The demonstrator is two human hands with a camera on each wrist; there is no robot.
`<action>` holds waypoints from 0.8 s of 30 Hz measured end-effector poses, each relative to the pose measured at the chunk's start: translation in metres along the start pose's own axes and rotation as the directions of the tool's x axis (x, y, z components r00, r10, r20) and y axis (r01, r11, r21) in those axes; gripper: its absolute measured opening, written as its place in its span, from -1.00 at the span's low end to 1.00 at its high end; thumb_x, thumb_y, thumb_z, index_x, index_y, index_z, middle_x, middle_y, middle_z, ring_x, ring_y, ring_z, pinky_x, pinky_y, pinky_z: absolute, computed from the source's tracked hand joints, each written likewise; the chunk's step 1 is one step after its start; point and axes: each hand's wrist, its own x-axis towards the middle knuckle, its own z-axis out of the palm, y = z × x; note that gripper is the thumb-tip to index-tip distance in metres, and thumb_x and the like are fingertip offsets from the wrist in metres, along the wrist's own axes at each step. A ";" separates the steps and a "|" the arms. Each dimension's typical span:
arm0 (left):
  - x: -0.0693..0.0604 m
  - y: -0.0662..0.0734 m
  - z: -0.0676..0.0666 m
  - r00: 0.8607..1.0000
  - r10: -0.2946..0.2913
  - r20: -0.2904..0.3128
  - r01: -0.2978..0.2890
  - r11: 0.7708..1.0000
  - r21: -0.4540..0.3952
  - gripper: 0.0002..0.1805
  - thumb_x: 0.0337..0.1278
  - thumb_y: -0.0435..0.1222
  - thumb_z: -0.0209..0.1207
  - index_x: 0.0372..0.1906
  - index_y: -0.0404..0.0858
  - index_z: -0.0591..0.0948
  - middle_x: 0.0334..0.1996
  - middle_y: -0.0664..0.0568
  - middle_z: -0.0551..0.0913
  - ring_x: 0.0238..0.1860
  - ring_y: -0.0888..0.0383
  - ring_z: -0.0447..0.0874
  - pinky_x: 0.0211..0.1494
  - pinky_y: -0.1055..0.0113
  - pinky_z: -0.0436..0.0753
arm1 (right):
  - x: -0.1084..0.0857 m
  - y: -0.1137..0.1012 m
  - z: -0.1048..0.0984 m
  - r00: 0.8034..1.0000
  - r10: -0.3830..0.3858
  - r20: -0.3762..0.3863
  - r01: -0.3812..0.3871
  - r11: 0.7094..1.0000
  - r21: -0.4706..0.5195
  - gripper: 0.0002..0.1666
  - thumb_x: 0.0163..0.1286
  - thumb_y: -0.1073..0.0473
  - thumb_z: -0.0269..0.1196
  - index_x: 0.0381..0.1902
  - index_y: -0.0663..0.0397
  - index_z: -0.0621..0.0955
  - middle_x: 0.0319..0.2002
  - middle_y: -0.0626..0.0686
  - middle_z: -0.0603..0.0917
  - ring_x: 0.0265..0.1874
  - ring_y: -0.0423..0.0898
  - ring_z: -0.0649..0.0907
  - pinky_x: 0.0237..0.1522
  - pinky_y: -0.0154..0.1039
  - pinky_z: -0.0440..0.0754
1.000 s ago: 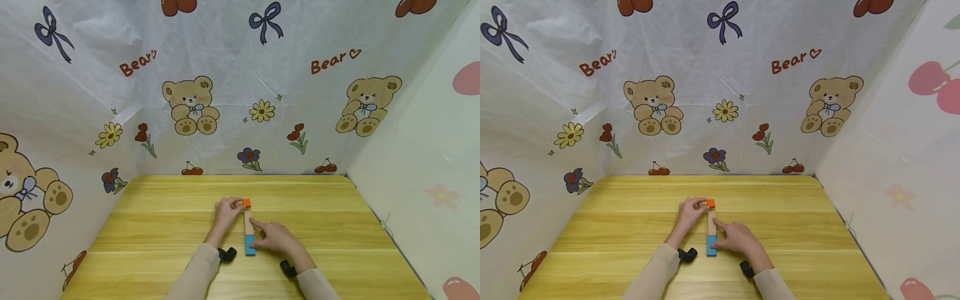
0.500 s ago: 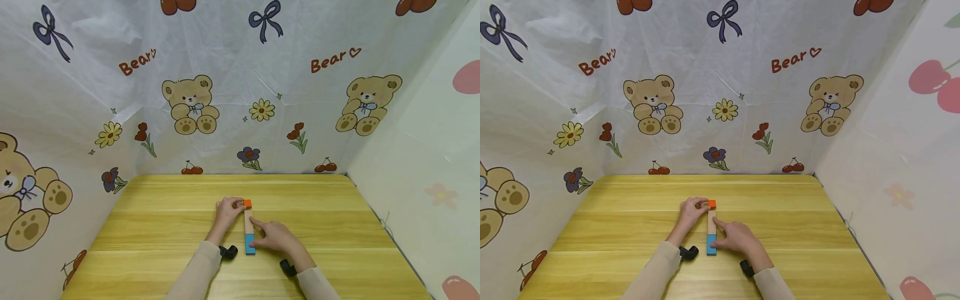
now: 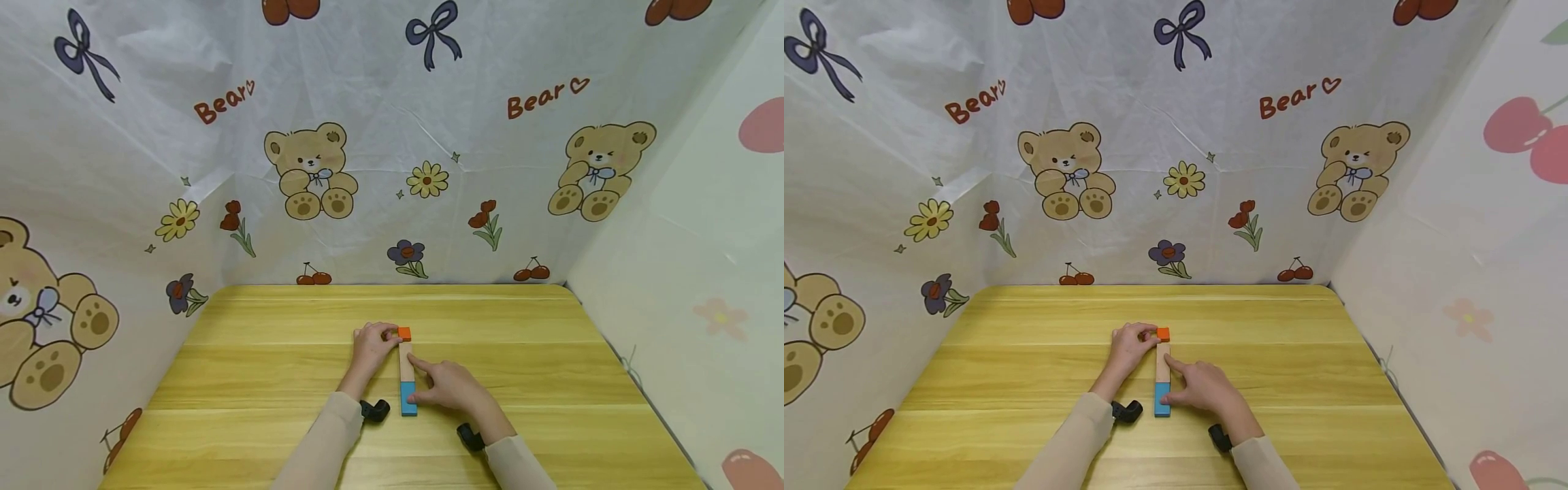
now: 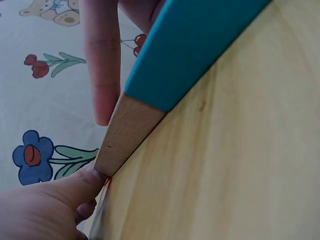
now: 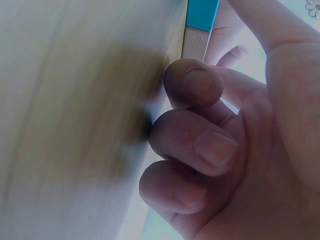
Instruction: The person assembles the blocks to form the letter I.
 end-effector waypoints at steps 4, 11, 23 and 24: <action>-0.001 0.000 0.000 1.000 -0.002 -0.001 0.002 1.000 0.003 -0.73 0.22 -0.16 0.50 -0.01 -0.12 0.85 -0.48 0.18 0.68 -0.36 0.20 0.42 -0.08 0.22 0.14 | 0.000 -0.001 -0.001 1.000 0.002 0.001 -0.002 1.000 0.004 0.12 0.23 -0.48 0.43 0.64 -0.22 0.37 -0.68 -0.18 0.25 -0.63 -0.22 0.12 -0.53 -0.27 0.10; -0.001 -0.001 -0.001 1.000 0.000 0.000 0.000 1.000 -0.014 -0.72 0.24 -0.15 0.49 0.00 -0.13 0.84 -0.48 0.17 0.68 -0.34 0.19 0.49 -0.06 0.22 0.19 | 0.001 0.000 0.000 1.000 0.008 0.005 -0.008 1.000 0.003 0.12 0.23 -0.49 0.43 0.64 -0.23 0.37 -0.67 -0.17 0.25 -0.63 -0.22 0.13 -0.53 -0.27 0.10; -0.008 0.001 -0.015 0.999 0.000 -0.040 -0.003 0.997 -0.072 -0.68 0.26 -0.15 0.47 0.04 -0.20 0.83 -0.42 0.14 0.72 -0.32 0.17 0.54 -0.02 0.17 0.26 | 0.001 0.002 0.001 1.000 0.018 0.009 -0.019 1.000 0.024 0.10 0.26 -0.49 0.41 0.64 -0.27 0.36 -0.66 -0.17 0.28 -0.63 -0.22 0.15 -0.52 -0.27 0.11; -0.009 0.003 -0.017 0.999 0.003 -0.040 -0.005 0.998 -0.065 -0.68 0.27 -0.14 0.47 0.04 -0.20 0.83 -0.42 0.15 0.72 -0.32 0.18 0.54 -0.03 0.18 0.26 | 0.000 0.003 0.000 1.000 0.019 0.008 -0.019 0.999 0.027 0.10 0.26 -0.49 0.40 0.65 -0.27 0.36 -0.67 -0.18 0.28 -0.63 -0.22 0.15 -0.52 -0.27 0.11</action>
